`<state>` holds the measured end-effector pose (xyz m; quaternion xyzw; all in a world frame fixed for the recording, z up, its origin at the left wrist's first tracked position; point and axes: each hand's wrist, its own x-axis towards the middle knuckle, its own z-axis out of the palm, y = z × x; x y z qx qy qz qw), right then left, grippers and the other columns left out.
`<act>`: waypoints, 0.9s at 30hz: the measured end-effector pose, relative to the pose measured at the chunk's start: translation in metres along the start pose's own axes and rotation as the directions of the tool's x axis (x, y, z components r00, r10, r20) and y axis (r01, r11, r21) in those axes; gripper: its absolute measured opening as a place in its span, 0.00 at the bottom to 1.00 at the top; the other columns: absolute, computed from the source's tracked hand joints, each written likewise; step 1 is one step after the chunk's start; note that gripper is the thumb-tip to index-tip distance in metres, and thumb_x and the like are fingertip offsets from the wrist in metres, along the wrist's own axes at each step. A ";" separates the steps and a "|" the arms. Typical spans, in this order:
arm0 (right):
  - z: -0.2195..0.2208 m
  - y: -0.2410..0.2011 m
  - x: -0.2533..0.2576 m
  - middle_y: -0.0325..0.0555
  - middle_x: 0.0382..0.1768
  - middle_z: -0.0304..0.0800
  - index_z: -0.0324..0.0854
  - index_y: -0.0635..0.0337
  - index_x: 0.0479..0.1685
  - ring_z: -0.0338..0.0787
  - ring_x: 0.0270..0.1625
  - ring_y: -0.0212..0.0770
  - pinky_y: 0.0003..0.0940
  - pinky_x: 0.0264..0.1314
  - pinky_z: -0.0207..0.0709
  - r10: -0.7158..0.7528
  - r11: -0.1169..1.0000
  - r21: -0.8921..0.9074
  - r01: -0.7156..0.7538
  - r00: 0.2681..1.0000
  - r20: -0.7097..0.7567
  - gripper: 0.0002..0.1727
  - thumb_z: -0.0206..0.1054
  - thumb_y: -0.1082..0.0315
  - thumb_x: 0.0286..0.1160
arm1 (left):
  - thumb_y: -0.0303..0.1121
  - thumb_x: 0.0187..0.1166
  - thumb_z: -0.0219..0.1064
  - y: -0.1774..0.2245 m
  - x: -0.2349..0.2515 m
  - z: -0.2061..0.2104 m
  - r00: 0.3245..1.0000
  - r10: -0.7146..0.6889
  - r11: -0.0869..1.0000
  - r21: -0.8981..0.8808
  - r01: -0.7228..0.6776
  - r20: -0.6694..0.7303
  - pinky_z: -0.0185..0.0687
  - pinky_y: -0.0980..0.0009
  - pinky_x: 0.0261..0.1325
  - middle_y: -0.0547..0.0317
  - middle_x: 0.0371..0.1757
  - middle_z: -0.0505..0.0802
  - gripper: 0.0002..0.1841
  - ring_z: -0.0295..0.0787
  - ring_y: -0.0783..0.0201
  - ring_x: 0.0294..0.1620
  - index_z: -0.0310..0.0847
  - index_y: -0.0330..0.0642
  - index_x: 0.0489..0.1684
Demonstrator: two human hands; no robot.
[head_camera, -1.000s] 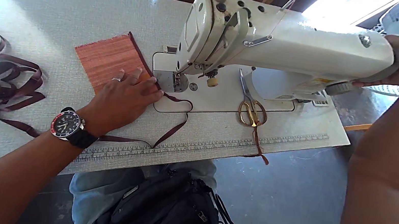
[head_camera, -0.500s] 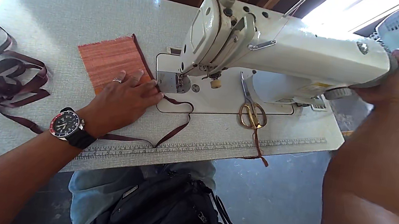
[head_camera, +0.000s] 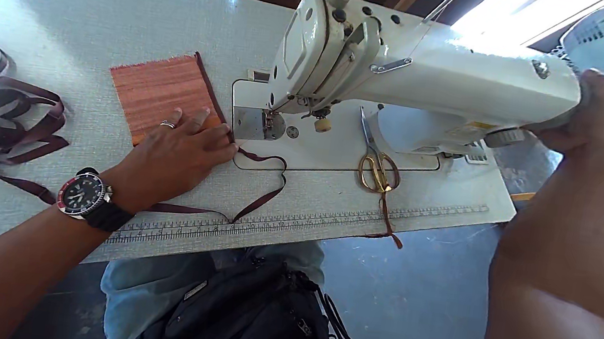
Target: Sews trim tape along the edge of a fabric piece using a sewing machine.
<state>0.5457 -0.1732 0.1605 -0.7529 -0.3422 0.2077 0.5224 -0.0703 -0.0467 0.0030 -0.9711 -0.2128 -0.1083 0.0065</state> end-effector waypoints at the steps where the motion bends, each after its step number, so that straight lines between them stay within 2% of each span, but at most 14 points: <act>1: 0.000 0.007 0.001 0.35 0.62 0.87 0.74 0.40 0.70 0.86 0.65 0.38 0.49 0.68 0.81 -0.037 0.998 0.048 0.037 0.999 -0.011 0.28 0.42 0.36 0.87 | 0.39 0.84 0.54 0.000 -0.002 0.000 1.000 0.007 1.000 0.001 -0.007 -0.010 0.67 0.27 0.76 0.48 0.82 0.82 0.23 0.70 0.31 0.84 0.84 0.64 0.75; 3: 0.000 0.008 0.004 0.35 0.62 0.87 0.75 0.39 0.70 0.87 0.64 0.39 0.50 0.66 0.81 0.001 0.999 0.045 0.002 0.998 -0.058 0.29 0.44 0.35 0.85 | 0.39 0.84 0.53 -0.002 -0.006 0.000 1.000 0.004 1.000 0.007 -0.004 -0.014 0.67 0.27 0.76 0.48 0.83 0.81 0.23 0.70 0.31 0.85 0.84 0.64 0.75; 5: -0.002 -0.006 0.010 0.35 0.60 0.86 0.76 0.37 0.68 0.87 0.61 0.40 0.52 0.61 0.82 0.151 0.985 -0.069 -0.155 0.986 -0.064 0.28 0.49 0.33 0.80 | 0.39 0.85 0.53 -0.002 -0.009 -0.001 1.000 -0.003 1.000 0.010 0.003 -0.005 0.65 0.27 0.77 0.48 0.84 0.79 0.24 0.69 0.31 0.85 0.82 0.66 0.77; 8: 0.002 -0.038 0.021 0.41 0.52 0.85 0.78 0.39 0.60 0.88 0.49 0.43 0.49 0.47 0.84 0.409 0.873 -0.273 -0.404 0.912 -0.041 0.27 0.50 0.33 0.78 | 0.38 0.85 0.53 -0.002 -0.009 -0.002 1.000 0.000 1.000 0.017 0.000 -0.001 0.65 0.27 0.77 0.48 0.84 0.79 0.24 0.68 0.32 0.86 0.82 0.67 0.77; 11: -0.008 -0.040 0.043 0.44 0.49 0.87 0.78 0.40 0.58 0.90 0.43 0.44 0.46 0.39 0.86 0.522 0.808 -0.327 -0.490 0.853 0.012 0.28 0.50 0.31 0.79 | 0.38 0.85 0.53 -0.001 -0.009 -0.001 1.000 -0.004 1.000 0.022 0.004 -0.003 0.64 0.27 0.78 0.49 0.84 0.80 0.23 0.68 0.33 0.86 0.83 0.67 0.76; 13: -0.001 -0.043 0.034 0.42 0.48 0.86 0.78 0.40 0.57 0.90 0.42 0.42 0.45 0.39 0.86 0.485 0.823 -0.335 -0.459 0.875 -0.007 0.26 0.49 0.33 0.80 | 0.39 0.85 0.53 -0.002 -0.010 -0.001 1.000 0.000 1.000 0.023 -0.001 0.004 0.64 0.27 0.79 0.48 0.84 0.79 0.23 0.68 0.33 0.86 0.83 0.66 0.76; 15: 0.005 -0.039 0.019 0.39 0.50 0.87 0.79 0.39 0.57 0.89 0.46 0.40 0.47 0.44 0.85 0.357 0.891 -0.295 -0.346 0.934 -0.018 0.24 0.49 0.36 0.81 | 0.40 0.86 0.52 -0.003 -0.011 -0.001 1.000 0.002 1.000 0.017 -0.002 0.005 0.62 0.27 0.80 0.49 0.84 0.79 0.23 0.67 0.33 0.87 0.83 0.65 0.76; 18: 0.002 -0.010 0.004 0.34 0.59 0.87 0.77 0.38 0.66 0.87 0.61 0.38 0.51 0.62 0.82 0.088 0.991 -0.097 -0.093 0.995 -0.052 0.25 0.48 0.37 0.84 | 0.39 0.84 0.53 -0.003 -0.014 -0.002 1.000 0.005 1.000 -0.007 -0.005 -0.002 0.62 0.27 0.80 0.49 0.83 0.80 0.23 0.67 0.33 0.87 0.84 0.63 0.75; 21: 0.001 0.014 0.004 0.35 0.66 0.85 0.72 0.39 0.73 0.85 0.68 0.40 0.52 0.69 0.80 -0.049 0.992 0.110 0.058 0.996 -0.078 0.28 0.43 0.37 0.86 | 0.40 0.84 0.53 -0.003 -0.017 -0.001 1.000 -0.005 1.000 -0.022 0.005 -0.010 0.61 0.27 0.81 0.50 0.84 0.80 0.23 0.67 0.33 0.87 0.85 0.63 0.74; 23: -0.001 0.010 0.007 0.35 0.64 0.86 0.74 0.38 0.71 0.86 0.66 0.39 0.52 0.68 0.81 -0.003 0.998 0.065 0.007 0.998 -0.064 0.28 0.44 0.36 0.84 | 0.40 0.84 0.52 -0.002 -0.018 -0.001 1.000 -0.011 1.000 -0.020 0.011 -0.008 0.61 0.27 0.81 0.50 0.84 0.80 0.23 0.66 0.33 0.87 0.85 0.64 0.74; 25: -0.005 -0.009 0.010 0.34 0.61 0.86 0.76 0.36 0.68 0.87 0.62 0.39 0.51 0.63 0.82 0.158 0.984 -0.083 -0.159 0.987 -0.013 0.27 0.48 0.34 0.81 | 0.39 0.84 0.53 -0.002 -0.018 -0.002 1.000 -0.013 1.000 -0.018 0.013 -0.002 0.60 0.27 0.81 0.51 0.84 0.80 0.23 0.66 0.34 0.88 0.85 0.64 0.74; 27: 0.004 -0.035 0.012 0.36 0.50 0.87 0.79 0.37 0.57 0.90 0.49 0.39 0.47 0.48 0.86 0.319 0.915 -0.258 -0.309 0.948 -0.003 0.24 0.49 0.35 0.79 | 0.38 0.83 0.55 -0.002 -0.018 -0.001 1.000 -0.004 1.000 -0.026 0.003 -0.009 0.60 0.26 0.80 0.49 0.83 0.80 0.22 0.66 0.33 0.87 0.86 0.62 0.73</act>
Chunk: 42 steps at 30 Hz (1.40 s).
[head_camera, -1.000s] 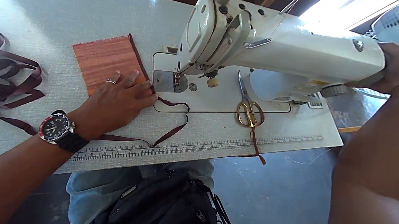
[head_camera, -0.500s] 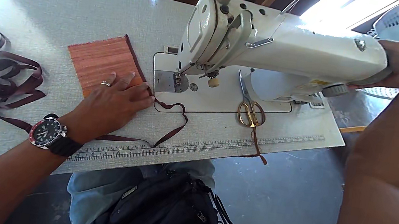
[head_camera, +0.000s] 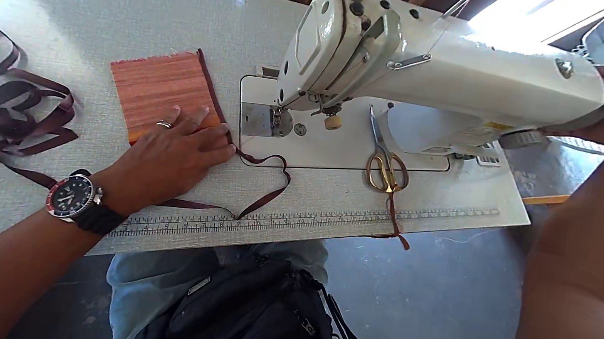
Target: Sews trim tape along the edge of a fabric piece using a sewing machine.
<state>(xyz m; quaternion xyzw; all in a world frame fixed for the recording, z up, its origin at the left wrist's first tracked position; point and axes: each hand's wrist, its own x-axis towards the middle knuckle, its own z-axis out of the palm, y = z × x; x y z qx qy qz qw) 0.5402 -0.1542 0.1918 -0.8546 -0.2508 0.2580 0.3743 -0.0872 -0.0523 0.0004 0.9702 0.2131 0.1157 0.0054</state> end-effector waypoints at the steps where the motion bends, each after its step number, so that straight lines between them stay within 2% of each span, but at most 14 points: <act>1: 0.002 -0.011 -0.002 0.38 0.47 0.87 0.79 0.38 0.54 0.90 0.45 0.40 0.46 0.43 0.86 0.065 0.996 -0.067 -0.063 0.998 0.021 0.23 0.48 0.37 0.79 | 0.38 0.83 0.55 0.000 0.000 0.000 1.000 0.005 1.000 -0.002 -0.005 -0.002 0.59 0.25 0.81 0.49 0.83 0.80 0.22 0.66 0.33 0.87 0.86 0.61 0.73; 6: -0.001 -0.013 0.004 0.41 0.48 0.87 0.79 0.39 0.55 0.90 0.46 0.42 0.47 0.42 0.86 0.103 0.992 -0.075 -0.101 0.994 0.034 0.24 0.50 0.35 0.78 | 0.39 0.84 0.53 0.000 -0.002 0.002 1.000 0.002 1.000 0.005 -0.002 -0.020 0.60 0.27 0.82 0.51 0.83 0.81 0.22 0.67 0.35 0.87 0.86 0.62 0.72; 10: 0.007 0.028 0.000 0.34 0.59 0.87 0.77 0.39 0.67 0.87 0.61 0.38 0.51 0.62 0.82 -0.229 0.949 0.185 0.256 0.961 -0.155 0.25 0.51 0.38 0.83 | 0.39 0.84 0.53 -0.001 -0.004 0.001 1.000 0.006 1.000 0.000 -0.006 -0.026 0.61 0.28 0.81 0.51 0.82 0.82 0.22 0.68 0.35 0.87 0.87 0.61 0.70; 12: 0.016 0.050 0.007 0.38 0.67 0.84 0.72 0.43 0.75 0.84 0.70 0.40 0.51 0.72 0.79 -0.401 0.819 0.361 0.445 0.895 -0.194 0.29 0.37 0.40 0.89 | 0.39 0.84 0.52 0.000 -0.005 0.001 0.999 0.007 1.000 -0.005 -0.007 -0.035 0.61 0.28 0.81 0.50 0.82 0.82 0.22 0.68 0.35 0.87 0.88 0.61 0.70; 14: 0.019 0.057 0.014 0.40 0.67 0.84 0.71 0.44 0.74 0.84 0.71 0.41 0.50 0.73 0.78 -0.473 0.757 0.412 0.507 0.860 -0.191 0.32 0.30 0.40 0.89 | 0.39 0.84 0.51 0.000 -0.008 0.000 0.999 0.004 1.000 -0.002 -0.004 -0.038 0.62 0.29 0.82 0.51 0.82 0.82 0.22 0.69 0.35 0.87 0.87 0.61 0.71; 17: 0.006 0.044 0.008 0.33 0.64 0.85 0.74 0.37 0.70 0.85 0.67 0.37 0.50 0.69 0.80 -0.331 0.891 0.301 0.339 0.940 -0.080 0.28 0.41 0.36 0.85 | 0.39 0.84 0.53 -0.001 -0.011 -0.001 1.000 0.002 1.000 0.001 -0.002 -0.015 0.60 0.29 0.83 0.52 0.83 0.81 0.23 0.67 0.37 0.88 0.86 0.62 0.73; 19: -0.001 0.017 0.001 0.32 0.54 0.87 0.78 0.35 0.60 0.88 0.56 0.36 0.48 0.56 0.84 -0.145 0.983 0.108 0.147 0.989 -0.028 0.23 0.48 0.36 0.83 | 0.39 0.83 0.53 -0.002 -0.012 -0.001 1.000 0.002 1.000 -0.003 -0.002 -0.009 0.59 0.29 0.83 0.53 0.83 0.81 0.23 0.66 0.37 0.88 0.86 0.63 0.73; 22: -0.002 -0.016 0.009 0.43 0.53 0.85 0.78 0.39 0.61 0.89 0.50 0.45 0.52 0.47 0.84 0.144 0.983 -0.114 -0.143 0.990 -0.006 0.26 0.50 0.34 0.79 | 0.38 0.83 0.53 -0.002 -0.012 -0.001 1.000 0.003 1.000 -0.008 -0.003 -0.022 0.61 0.29 0.82 0.53 0.82 0.82 0.22 0.67 0.37 0.88 0.87 0.62 0.71; 26: -0.004 -0.024 0.021 0.46 0.49 0.88 0.79 0.41 0.59 0.91 0.43 0.46 0.48 0.37 0.85 0.237 0.954 -0.193 -0.230 0.971 0.018 0.30 0.47 0.30 0.79 | 0.38 0.82 0.53 -0.003 -0.015 -0.003 0.999 0.007 1.000 -0.025 -0.008 -0.040 0.61 0.29 0.83 0.53 0.81 0.83 0.22 0.68 0.38 0.88 0.89 0.61 0.68; 29: 0.000 -0.016 0.009 0.42 0.51 0.87 0.79 0.40 0.59 0.90 0.47 0.43 0.48 0.43 0.85 0.126 0.987 -0.098 -0.127 0.992 -0.015 0.25 0.50 0.35 0.81 | 0.38 0.83 0.53 -0.004 -0.016 -0.002 0.998 0.014 1.000 -0.024 -0.016 -0.054 0.61 0.30 0.83 0.53 0.80 0.84 0.21 0.68 0.38 0.88 0.90 0.60 0.67; 32: 0.004 0.010 0.000 0.36 0.52 0.88 0.79 0.39 0.60 0.89 0.52 0.39 0.51 0.51 0.84 -0.111 0.991 0.058 0.116 0.990 -0.091 0.24 0.50 0.36 0.82 | 0.38 0.83 0.53 -0.005 -0.018 -0.001 0.996 0.022 0.999 -0.036 -0.025 -0.086 0.62 0.29 0.82 0.52 0.79 0.85 0.20 0.70 0.38 0.86 0.91 0.59 0.64; 37: 0.022 0.056 0.008 0.39 0.66 0.85 0.72 0.45 0.73 0.84 0.69 0.39 0.48 0.73 0.78 -0.477 0.747 0.420 0.515 0.856 -0.201 0.31 0.31 0.41 0.90 | 0.38 0.82 0.53 -0.009 -0.025 -0.001 0.996 0.029 0.999 -0.031 -0.032 -0.086 0.62 0.30 0.82 0.53 0.79 0.85 0.21 0.71 0.38 0.86 0.91 0.61 0.65; 39: 0.025 0.061 0.014 0.39 0.66 0.85 0.72 0.46 0.72 0.84 0.69 0.39 0.48 0.74 0.78 -0.523 0.688 0.466 0.556 0.825 -0.213 0.33 0.27 0.42 0.89 | 0.37 0.82 0.53 -0.009 -0.026 -0.001 0.995 0.028 0.999 -0.034 -0.031 -0.091 0.63 0.30 0.82 0.53 0.79 0.85 0.22 0.71 0.38 0.86 0.91 0.62 0.64; 42: 0.017 0.052 0.009 0.37 0.63 0.86 0.74 0.43 0.70 0.85 0.66 0.38 0.49 0.69 0.80 -0.391 0.808 0.400 0.433 0.902 -0.186 0.30 0.35 0.39 0.88 | 0.37 0.81 0.53 -0.010 -0.026 -0.002 0.996 0.027 0.999 -0.041 -0.030 -0.086 0.62 0.30 0.82 0.54 0.79 0.85 0.22 0.71 0.39 0.86 0.91 0.62 0.65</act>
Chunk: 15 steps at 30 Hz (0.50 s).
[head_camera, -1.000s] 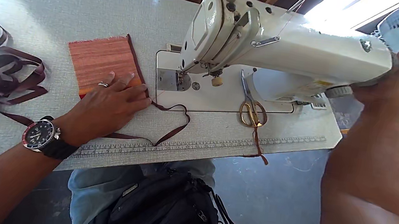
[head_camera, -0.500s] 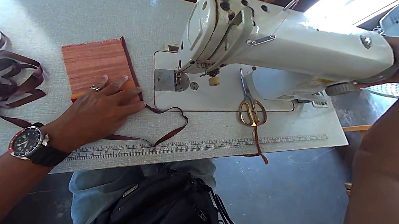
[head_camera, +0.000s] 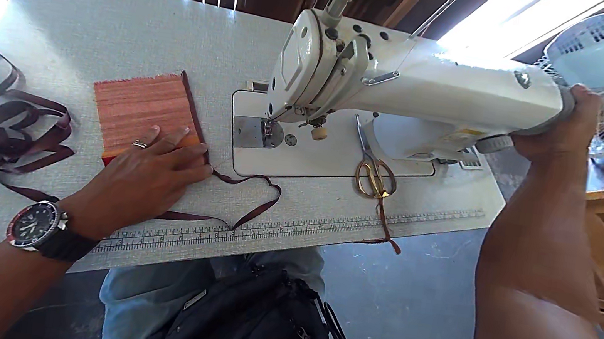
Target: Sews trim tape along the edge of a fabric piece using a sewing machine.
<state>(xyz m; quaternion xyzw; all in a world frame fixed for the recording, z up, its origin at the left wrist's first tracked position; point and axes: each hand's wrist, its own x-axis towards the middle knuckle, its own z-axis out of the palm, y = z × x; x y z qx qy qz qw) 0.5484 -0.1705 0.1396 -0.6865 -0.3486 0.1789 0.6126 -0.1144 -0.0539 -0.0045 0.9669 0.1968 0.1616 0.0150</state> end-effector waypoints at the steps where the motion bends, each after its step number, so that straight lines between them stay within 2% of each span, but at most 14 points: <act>1: 0.002 -0.014 -0.002 0.36 0.61 0.85 0.74 0.41 0.69 0.86 0.63 0.38 0.50 0.65 0.81 0.099 0.990 -0.101 -0.100 0.995 -0.023 0.28 0.41 0.37 0.86 | 0.37 0.81 0.53 0.000 0.000 0.000 1.000 -0.001 1.000 -0.001 0.001 -0.001 0.62 0.30 0.82 0.54 0.79 0.85 0.22 0.71 0.39 0.86 0.92 0.62 0.64; 3: 0.007 -0.039 0.003 0.38 0.58 0.84 0.76 0.39 0.66 0.86 0.58 0.41 0.53 0.57 0.82 0.299 0.902 -0.302 -0.309 0.951 -0.080 0.27 0.50 0.35 0.80 | 0.37 0.81 0.53 0.000 0.000 0.000 1.000 0.000 1.000 0.000 0.000 0.000 0.63 0.30 0.82 0.54 0.79 0.85 0.21 0.71 0.39 0.86 0.92 0.62 0.64; 6: 0.013 -0.061 0.027 0.46 0.55 0.84 0.76 0.41 0.63 0.87 0.50 0.47 0.52 0.46 0.83 0.537 0.690 -0.490 -0.533 0.830 -0.147 0.29 0.51 0.32 0.77 | 0.38 0.81 0.53 -0.002 -0.002 -0.001 1.000 0.004 1.000 0.006 -0.004 0.001 0.62 0.30 0.83 0.55 0.78 0.85 0.22 0.71 0.40 0.86 0.92 0.63 0.64; 10: 0.018 -0.069 0.045 0.48 0.47 0.87 0.78 0.42 0.57 0.89 0.38 0.46 0.44 0.33 0.83 0.644 0.527 -0.611 -0.590 0.747 -0.166 0.30 0.45 0.30 0.80 | 0.39 0.81 0.51 -0.009 -0.005 -0.001 1.000 0.011 1.000 0.006 -0.011 -0.028 0.63 0.30 0.82 0.54 0.77 0.86 0.22 0.72 0.39 0.85 0.93 0.61 0.62; 12: 0.023 -0.072 0.045 0.49 0.45 0.87 0.78 0.43 0.56 0.89 0.37 0.46 0.43 0.31 0.82 0.667 0.477 -0.648 -0.594 0.725 -0.173 0.30 0.45 0.31 0.80 | 0.39 0.82 0.51 -0.010 -0.006 -0.001 1.000 0.010 1.000 0.002 -0.010 -0.030 0.63 0.30 0.82 0.53 0.77 0.87 0.22 0.72 0.39 0.86 0.93 0.60 0.62; 13: 0.022 -0.071 0.047 0.48 0.41 0.88 0.78 0.43 0.54 0.89 0.33 0.44 0.40 0.27 0.82 0.673 0.456 -0.665 -0.592 0.718 -0.178 0.31 0.45 0.30 0.79 | 0.39 0.81 0.51 -0.011 -0.007 -0.001 1.000 0.008 1.000 0.001 -0.008 -0.027 0.63 0.30 0.82 0.53 0.77 0.87 0.22 0.72 0.39 0.86 0.93 0.60 0.62; 15: 0.014 -0.068 0.057 0.51 0.42 0.88 0.79 0.44 0.55 0.89 0.33 0.46 0.41 0.28 0.81 0.697 0.440 -0.665 -0.604 0.696 -0.171 0.32 0.46 0.29 0.78 | 0.39 0.82 0.51 -0.011 -0.007 0.000 1.000 0.005 1.000 0.001 -0.005 -0.024 0.63 0.30 0.82 0.55 0.78 0.86 0.22 0.72 0.40 0.86 0.93 0.61 0.62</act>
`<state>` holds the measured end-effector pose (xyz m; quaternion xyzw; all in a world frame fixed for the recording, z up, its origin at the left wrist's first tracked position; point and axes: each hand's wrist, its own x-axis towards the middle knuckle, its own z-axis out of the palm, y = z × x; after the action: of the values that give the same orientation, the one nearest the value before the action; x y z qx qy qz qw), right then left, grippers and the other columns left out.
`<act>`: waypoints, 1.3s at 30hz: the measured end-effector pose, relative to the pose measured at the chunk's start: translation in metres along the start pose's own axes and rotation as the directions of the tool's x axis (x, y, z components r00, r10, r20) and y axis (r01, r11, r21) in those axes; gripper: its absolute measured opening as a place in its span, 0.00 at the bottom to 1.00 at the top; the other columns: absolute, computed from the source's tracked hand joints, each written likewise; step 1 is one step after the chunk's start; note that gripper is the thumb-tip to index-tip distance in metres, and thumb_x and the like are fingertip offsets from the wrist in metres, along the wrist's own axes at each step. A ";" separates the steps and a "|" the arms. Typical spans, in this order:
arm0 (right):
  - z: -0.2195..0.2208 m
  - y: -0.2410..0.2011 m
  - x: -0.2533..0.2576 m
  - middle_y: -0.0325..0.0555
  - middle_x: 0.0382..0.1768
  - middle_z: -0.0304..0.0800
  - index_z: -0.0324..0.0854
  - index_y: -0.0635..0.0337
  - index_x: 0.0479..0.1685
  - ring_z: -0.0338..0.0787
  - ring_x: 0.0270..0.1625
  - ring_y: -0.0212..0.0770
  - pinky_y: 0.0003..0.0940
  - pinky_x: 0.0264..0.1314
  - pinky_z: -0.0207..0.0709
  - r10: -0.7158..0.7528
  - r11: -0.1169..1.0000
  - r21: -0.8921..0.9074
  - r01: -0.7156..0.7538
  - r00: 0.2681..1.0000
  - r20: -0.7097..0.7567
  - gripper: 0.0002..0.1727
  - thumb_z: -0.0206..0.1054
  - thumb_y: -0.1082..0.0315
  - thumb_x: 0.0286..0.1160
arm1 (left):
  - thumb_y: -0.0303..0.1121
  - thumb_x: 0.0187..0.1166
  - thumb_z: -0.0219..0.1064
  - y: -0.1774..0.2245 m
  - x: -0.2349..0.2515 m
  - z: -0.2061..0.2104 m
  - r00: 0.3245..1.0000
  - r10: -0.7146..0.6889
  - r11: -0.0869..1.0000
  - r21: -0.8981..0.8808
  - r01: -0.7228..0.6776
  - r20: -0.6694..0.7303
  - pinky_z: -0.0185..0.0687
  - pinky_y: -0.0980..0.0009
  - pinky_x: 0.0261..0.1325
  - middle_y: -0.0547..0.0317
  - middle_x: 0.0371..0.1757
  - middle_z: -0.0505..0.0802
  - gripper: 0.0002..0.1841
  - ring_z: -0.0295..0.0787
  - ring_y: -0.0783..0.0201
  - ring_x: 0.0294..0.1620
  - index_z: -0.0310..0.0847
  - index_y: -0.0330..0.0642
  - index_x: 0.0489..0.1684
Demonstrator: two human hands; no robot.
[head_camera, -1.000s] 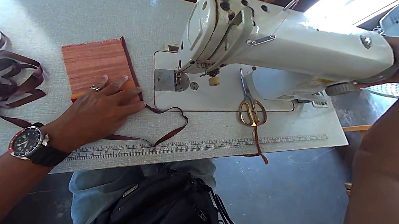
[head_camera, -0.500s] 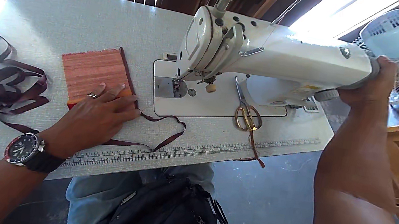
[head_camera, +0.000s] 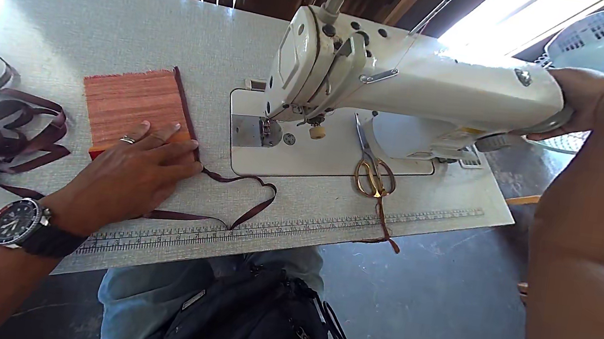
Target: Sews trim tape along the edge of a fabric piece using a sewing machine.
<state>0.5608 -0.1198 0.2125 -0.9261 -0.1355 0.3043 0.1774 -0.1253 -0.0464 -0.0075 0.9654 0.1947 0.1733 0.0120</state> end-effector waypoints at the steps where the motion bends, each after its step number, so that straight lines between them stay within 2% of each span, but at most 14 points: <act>1: -0.003 0.001 0.006 0.51 0.41 0.89 0.79 0.43 0.55 0.89 0.31 0.45 0.40 0.26 0.82 0.005 1.000 0.004 -0.005 1.000 0.010 0.32 0.46 0.28 0.78 | 0.39 0.82 0.51 0.000 0.000 0.000 1.000 0.001 1.000 0.001 -0.001 0.000 0.63 0.30 0.82 0.55 0.78 0.86 0.22 0.72 0.40 0.86 0.93 0.62 0.62; 8: 0.001 0.000 -0.004 0.50 0.43 0.88 0.77 0.44 0.56 0.90 0.33 0.46 0.41 0.28 0.83 -0.003 1.000 -0.002 0.003 1.000 0.014 0.31 0.46 0.29 0.79 | 0.41 0.83 0.50 -0.003 -0.001 -0.002 1.000 0.003 1.000 -0.018 -0.003 -0.002 0.64 0.30 0.82 0.53 0.77 0.86 0.22 0.72 0.39 0.85 0.92 0.59 0.62; 11: 0.009 0.005 -0.011 0.50 0.50 0.86 0.77 0.42 0.62 0.89 0.43 0.49 0.48 0.39 0.83 -0.047 0.994 0.096 0.056 0.995 -0.089 0.34 0.47 0.26 0.76 | 0.41 0.82 0.50 -0.005 -0.003 -0.002 1.000 -0.018 1.000 -0.020 0.018 -0.008 0.63 0.31 0.82 0.54 0.77 0.87 0.22 0.73 0.40 0.85 0.93 0.60 0.62; 13: 0.015 0.018 -0.014 0.51 0.61 0.84 0.76 0.45 0.70 0.87 0.58 0.51 0.58 0.55 0.81 -0.182 0.963 0.148 0.226 0.947 -0.264 0.41 0.47 0.23 0.75 | 0.42 0.82 0.50 -0.003 -0.003 -0.002 0.999 -0.037 0.999 -0.023 0.037 -0.013 0.62 0.31 0.82 0.54 0.77 0.87 0.22 0.72 0.40 0.85 0.93 0.59 0.61; 15: 0.022 0.039 -0.019 0.62 0.69 0.83 0.78 0.59 0.74 0.84 0.71 0.58 0.66 0.71 0.75 -0.348 0.894 0.047 0.446 0.756 -0.554 0.45 0.49 0.27 0.80 | 0.42 0.82 0.50 0.000 -0.002 -0.003 0.998 -0.063 0.998 -0.030 0.063 -0.009 0.62 0.31 0.83 0.54 0.77 0.87 0.22 0.72 0.40 0.86 0.93 0.58 0.60; 17: 0.037 0.056 -0.045 0.68 0.72 0.80 0.74 0.70 0.76 0.81 0.76 0.56 0.55 0.81 0.70 -0.450 0.803 -0.082 0.590 0.510 -0.733 0.39 0.50 0.41 0.87 | 0.42 0.82 0.49 0.005 0.000 -0.005 0.994 -0.105 0.993 -0.048 0.104 -0.019 0.62 0.32 0.83 0.54 0.76 0.87 0.22 0.73 0.41 0.85 0.93 0.57 0.58; 18: 0.051 0.066 -0.066 0.66 0.71 0.82 0.74 0.72 0.76 0.83 0.74 0.52 0.48 0.80 0.73 -0.458 0.764 -0.104 0.636 0.422 -0.782 0.35 0.50 0.47 0.89 | 0.42 0.82 0.50 0.007 0.001 -0.005 0.991 -0.129 0.990 -0.063 0.127 -0.031 0.62 0.32 0.83 0.54 0.75 0.88 0.22 0.73 0.42 0.85 0.93 0.57 0.57; 19: 0.070 0.078 -0.088 0.62 0.67 0.83 0.74 0.73 0.74 0.86 0.66 0.46 0.42 0.73 0.78 -0.481 0.707 -0.097 0.700 0.376 -0.792 0.31 0.49 0.51 0.91 | 0.43 0.83 0.50 0.010 0.002 -0.006 0.986 -0.161 0.984 -0.082 0.158 -0.033 0.62 0.32 0.83 0.53 0.76 0.87 0.22 0.73 0.42 0.85 0.93 0.56 0.57; 21: 0.108 0.105 -0.124 0.51 0.58 0.84 0.73 0.69 0.69 0.90 0.50 0.34 0.36 0.54 0.88 -0.649 0.571 -0.098 0.815 0.375 -0.662 0.27 0.46 0.52 0.94 | 0.45 0.86 0.51 0.015 0.005 -0.008 0.975 -0.221 0.968 -0.128 0.215 -0.035 0.61 0.34 0.85 0.53 0.77 0.86 0.22 0.73 0.43 0.85 0.93 0.53 0.59; 23: 0.144 0.113 -0.149 0.55 0.52 0.88 0.77 0.69 0.64 0.92 0.43 0.40 0.44 0.46 0.90 -0.804 0.501 -0.118 0.857 0.411 -0.429 0.26 0.50 0.52 0.94 | 0.46 0.89 0.51 0.021 0.009 -0.013 0.957 -0.285 0.948 -0.159 0.274 -0.048 0.63 0.38 0.85 0.52 0.75 0.87 0.21 0.75 0.46 0.84 0.90 0.50 0.63; 26: 0.183 0.110 -0.158 0.60 0.47 0.92 0.84 0.65 0.59 0.93 0.36 0.53 0.59 0.40 0.87 -0.863 0.504 -0.212 0.837 0.478 -0.167 0.24 0.54 0.51 0.92 | 0.43 0.90 0.54 0.024 0.016 -0.022 0.932 -0.359 0.925 -0.152 0.349 -0.043 0.64 0.40 0.84 0.48 0.73 0.88 0.20 0.77 0.46 0.82 0.88 0.45 0.66; 30: 0.221 0.098 -0.151 0.67 0.59 0.87 0.84 0.63 0.66 0.90 0.49 0.68 0.75 0.51 0.79 -0.808 0.553 -0.360 0.751 0.588 -0.016 0.21 0.62 0.55 0.89 | 0.44 0.90 0.56 0.030 0.022 -0.021 0.928 -0.372 0.926 -0.085 0.369 -0.022 0.66 0.38 0.82 0.47 0.73 0.87 0.19 0.76 0.45 0.81 0.88 0.46 0.64; 33: 0.242 0.095 -0.140 0.71 0.65 0.83 0.80 0.63 0.73 0.85 0.62 0.75 0.80 0.57 0.74 -0.766 0.577 -0.441 0.688 0.642 -0.001 0.23 0.64 0.58 0.87 | 0.43 0.90 0.56 0.036 0.022 -0.014 0.931 -0.365 0.930 -0.044 0.364 -0.019 0.67 0.39 0.81 0.47 0.74 0.87 0.18 0.77 0.45 0.81 0.89 0.47 0.64; 39: 0.252 0.090 -0.133 0.73 0.67 0.79 0.78 0.65 0.75 0.85 0.60 0.76 0.79 0.55 0.75 -0.711 0.637 -0.453 0.624 0.702 -0.034 0.24 0.67 0.67 0.81 | 0.41 0.89 0.59 0.039 0.024 -0.004 0.920 -0.389 0.921 -0.007 0.389 -0.039 0.71 0.39 0.76 0.48 0.71 0.88 0.15 0.79 0.44 0.77 0.91 0.50 0.61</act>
<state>0.3165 -0.1866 0.0548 -0.8508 -0.5105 0.0821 0.0934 -0.0915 -0.0737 0.0076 0.9038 0.3829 0.1863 0.0421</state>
